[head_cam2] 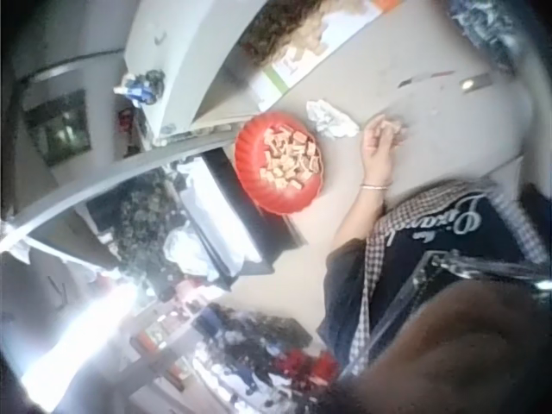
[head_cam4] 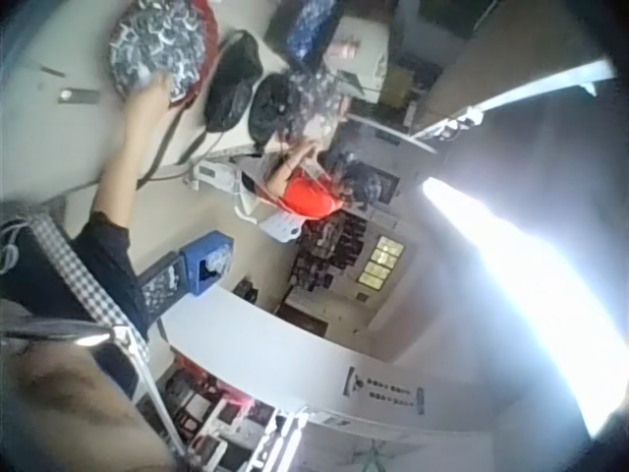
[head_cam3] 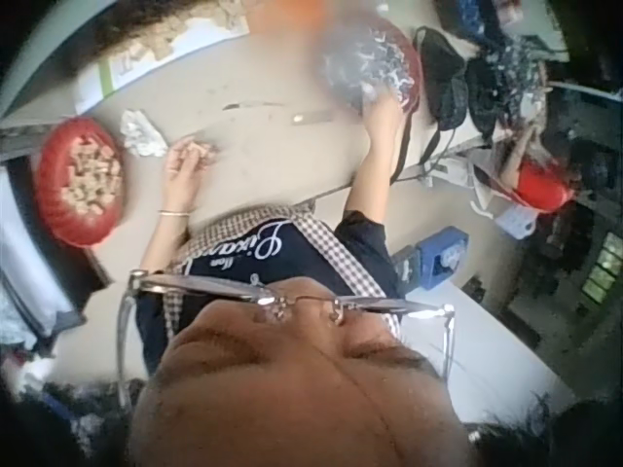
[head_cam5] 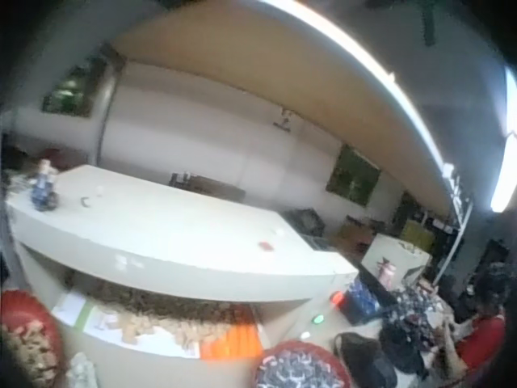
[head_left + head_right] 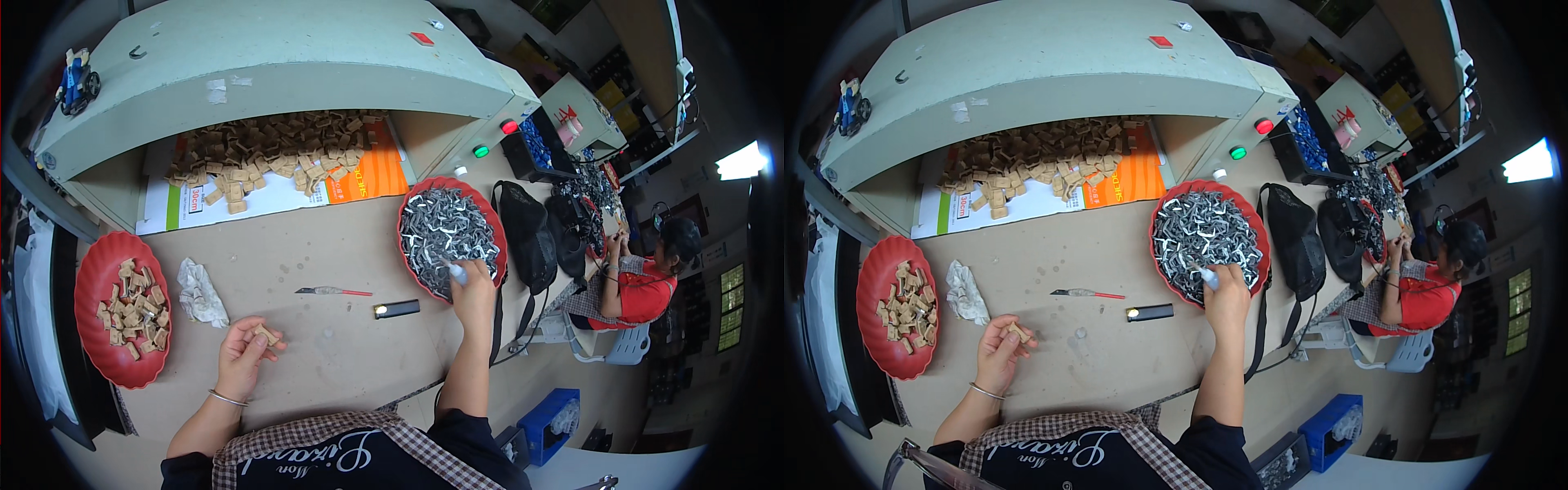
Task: The person applies glue from a squeeze bottle onto small blocks to assemble components by hand, then reaches into a bowl of metal fasteners.
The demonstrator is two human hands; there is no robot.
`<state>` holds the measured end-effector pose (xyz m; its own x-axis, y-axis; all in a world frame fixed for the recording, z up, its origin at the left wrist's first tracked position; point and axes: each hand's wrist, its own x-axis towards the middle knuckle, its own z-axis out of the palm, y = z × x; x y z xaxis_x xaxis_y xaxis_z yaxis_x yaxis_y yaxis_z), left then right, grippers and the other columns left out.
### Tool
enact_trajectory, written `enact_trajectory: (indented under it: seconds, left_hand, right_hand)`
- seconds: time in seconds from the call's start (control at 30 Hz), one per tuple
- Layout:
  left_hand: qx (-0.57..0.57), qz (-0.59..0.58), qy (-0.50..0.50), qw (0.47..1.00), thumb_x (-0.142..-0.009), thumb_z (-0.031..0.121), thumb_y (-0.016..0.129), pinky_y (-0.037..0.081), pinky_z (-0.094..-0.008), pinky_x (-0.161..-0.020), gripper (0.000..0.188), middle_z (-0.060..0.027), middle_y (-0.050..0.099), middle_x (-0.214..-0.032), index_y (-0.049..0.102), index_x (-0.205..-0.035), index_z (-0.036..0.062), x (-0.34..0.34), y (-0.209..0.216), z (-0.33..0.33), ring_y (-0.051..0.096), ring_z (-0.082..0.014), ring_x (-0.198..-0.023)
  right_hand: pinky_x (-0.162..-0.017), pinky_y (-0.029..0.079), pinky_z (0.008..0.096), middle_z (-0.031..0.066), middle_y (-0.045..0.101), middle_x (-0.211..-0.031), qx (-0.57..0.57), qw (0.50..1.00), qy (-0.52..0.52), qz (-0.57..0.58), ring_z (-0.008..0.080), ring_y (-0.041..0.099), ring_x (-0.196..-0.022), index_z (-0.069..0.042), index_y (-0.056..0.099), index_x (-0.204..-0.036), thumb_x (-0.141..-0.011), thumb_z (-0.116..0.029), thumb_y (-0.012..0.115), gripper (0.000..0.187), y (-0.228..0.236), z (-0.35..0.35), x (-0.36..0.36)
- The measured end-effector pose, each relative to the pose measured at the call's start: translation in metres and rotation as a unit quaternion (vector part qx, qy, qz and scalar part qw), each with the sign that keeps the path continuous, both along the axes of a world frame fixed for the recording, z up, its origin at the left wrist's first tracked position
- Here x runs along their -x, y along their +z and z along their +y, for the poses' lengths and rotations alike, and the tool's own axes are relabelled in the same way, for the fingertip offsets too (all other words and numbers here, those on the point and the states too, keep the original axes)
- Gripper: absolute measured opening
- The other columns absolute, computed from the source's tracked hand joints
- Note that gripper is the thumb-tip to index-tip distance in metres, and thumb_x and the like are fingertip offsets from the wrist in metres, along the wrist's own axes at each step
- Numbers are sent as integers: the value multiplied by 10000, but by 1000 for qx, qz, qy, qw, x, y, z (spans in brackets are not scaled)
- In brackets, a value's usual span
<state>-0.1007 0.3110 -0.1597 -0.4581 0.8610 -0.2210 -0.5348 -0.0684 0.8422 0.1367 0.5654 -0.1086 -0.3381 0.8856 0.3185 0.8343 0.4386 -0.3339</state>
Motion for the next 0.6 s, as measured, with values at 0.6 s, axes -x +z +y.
enact_trajectory:
  seconds: [0.6]
  left_hand:
    - [5,60,-10,998,-850,78,451,431,-211,-584,285,-104,584,-874,434,-1134,53,0,-3,-6,535,-99,-696]
  right_hand:
    - [-671,452,266,75,594,-796,55,981,-50,180,134,563,-749,-9,569,-959,-748,-68,601,222,9,-4,-8]
